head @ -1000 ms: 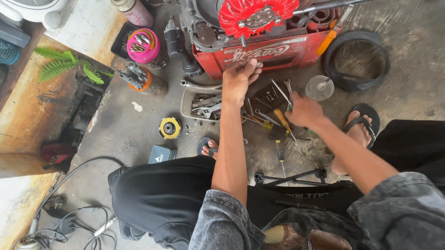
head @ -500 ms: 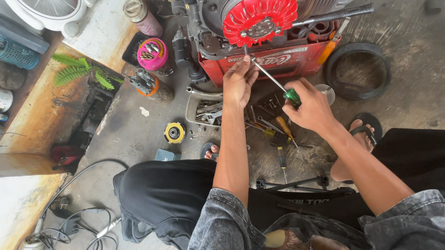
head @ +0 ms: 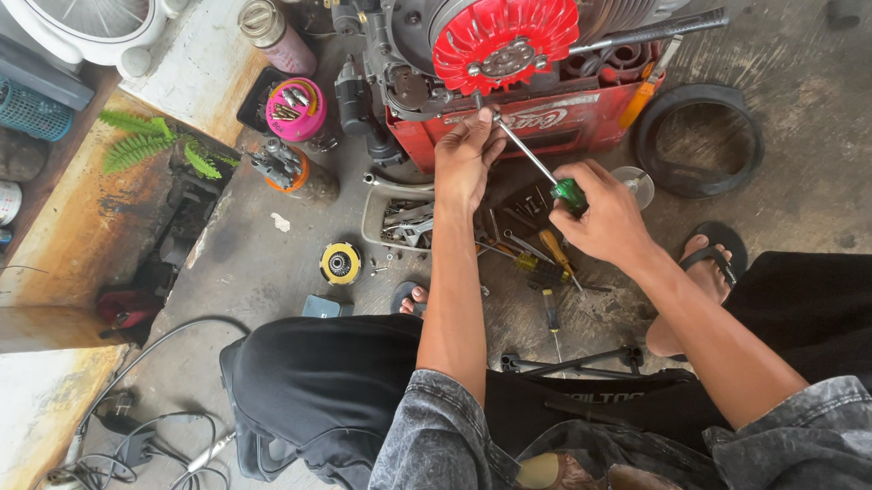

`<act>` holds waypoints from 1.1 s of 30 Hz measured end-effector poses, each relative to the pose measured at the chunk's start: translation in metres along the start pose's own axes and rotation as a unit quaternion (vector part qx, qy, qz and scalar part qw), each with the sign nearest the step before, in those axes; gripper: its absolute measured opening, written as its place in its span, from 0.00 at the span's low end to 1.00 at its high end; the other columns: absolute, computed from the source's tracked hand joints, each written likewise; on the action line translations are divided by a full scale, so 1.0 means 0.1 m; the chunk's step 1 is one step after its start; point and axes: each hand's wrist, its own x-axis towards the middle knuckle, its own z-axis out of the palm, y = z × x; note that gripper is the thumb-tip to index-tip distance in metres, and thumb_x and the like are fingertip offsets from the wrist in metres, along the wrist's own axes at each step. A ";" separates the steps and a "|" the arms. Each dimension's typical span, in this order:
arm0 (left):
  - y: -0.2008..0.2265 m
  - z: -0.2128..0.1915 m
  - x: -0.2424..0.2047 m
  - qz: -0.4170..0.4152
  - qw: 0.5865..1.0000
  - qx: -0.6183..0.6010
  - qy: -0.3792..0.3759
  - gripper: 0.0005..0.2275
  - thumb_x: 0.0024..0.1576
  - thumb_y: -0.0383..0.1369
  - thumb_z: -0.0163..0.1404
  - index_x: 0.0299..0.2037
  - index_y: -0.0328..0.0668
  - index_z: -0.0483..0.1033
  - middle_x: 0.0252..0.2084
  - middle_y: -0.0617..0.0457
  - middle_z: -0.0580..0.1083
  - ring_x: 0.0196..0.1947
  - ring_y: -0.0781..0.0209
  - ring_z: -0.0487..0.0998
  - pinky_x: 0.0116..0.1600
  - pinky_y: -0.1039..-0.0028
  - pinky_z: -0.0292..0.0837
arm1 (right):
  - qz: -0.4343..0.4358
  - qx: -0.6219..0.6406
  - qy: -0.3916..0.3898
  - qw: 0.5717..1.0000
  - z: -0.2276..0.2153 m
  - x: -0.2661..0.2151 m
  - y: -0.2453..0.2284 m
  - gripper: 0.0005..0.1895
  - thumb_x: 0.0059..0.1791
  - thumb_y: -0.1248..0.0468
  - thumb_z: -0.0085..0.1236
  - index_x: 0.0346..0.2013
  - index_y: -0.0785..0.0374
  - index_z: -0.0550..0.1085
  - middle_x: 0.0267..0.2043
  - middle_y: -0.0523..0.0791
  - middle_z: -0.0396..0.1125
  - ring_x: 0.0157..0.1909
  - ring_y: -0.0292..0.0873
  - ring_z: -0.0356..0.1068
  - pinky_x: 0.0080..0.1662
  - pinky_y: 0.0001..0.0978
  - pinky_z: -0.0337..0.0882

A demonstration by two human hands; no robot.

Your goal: The person places a silver circular metal cover onto the engine, then installs a red fan-like component over it. They insert and tighten multiple bolts using a screwdriver to secure the red component to the engine.

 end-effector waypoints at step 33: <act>-0.32 0.15 0.34 -0.032 0.978 -0.208 -0.008 0.08 0.54 0.30 0.53 0.40 0.34 0.74 0.35 0.43 0.76 0.32 0.61 0.80 0.38 0.76 0.78 | 0.282 0.388 -0.056 0.876 0.05 0.26 -0.45 0.16 0.44 0.71 0.45 0.45 0.72 0.68 0.29 0.59 0.64 0.23 0.52 0.71 0.26 0.42 0.74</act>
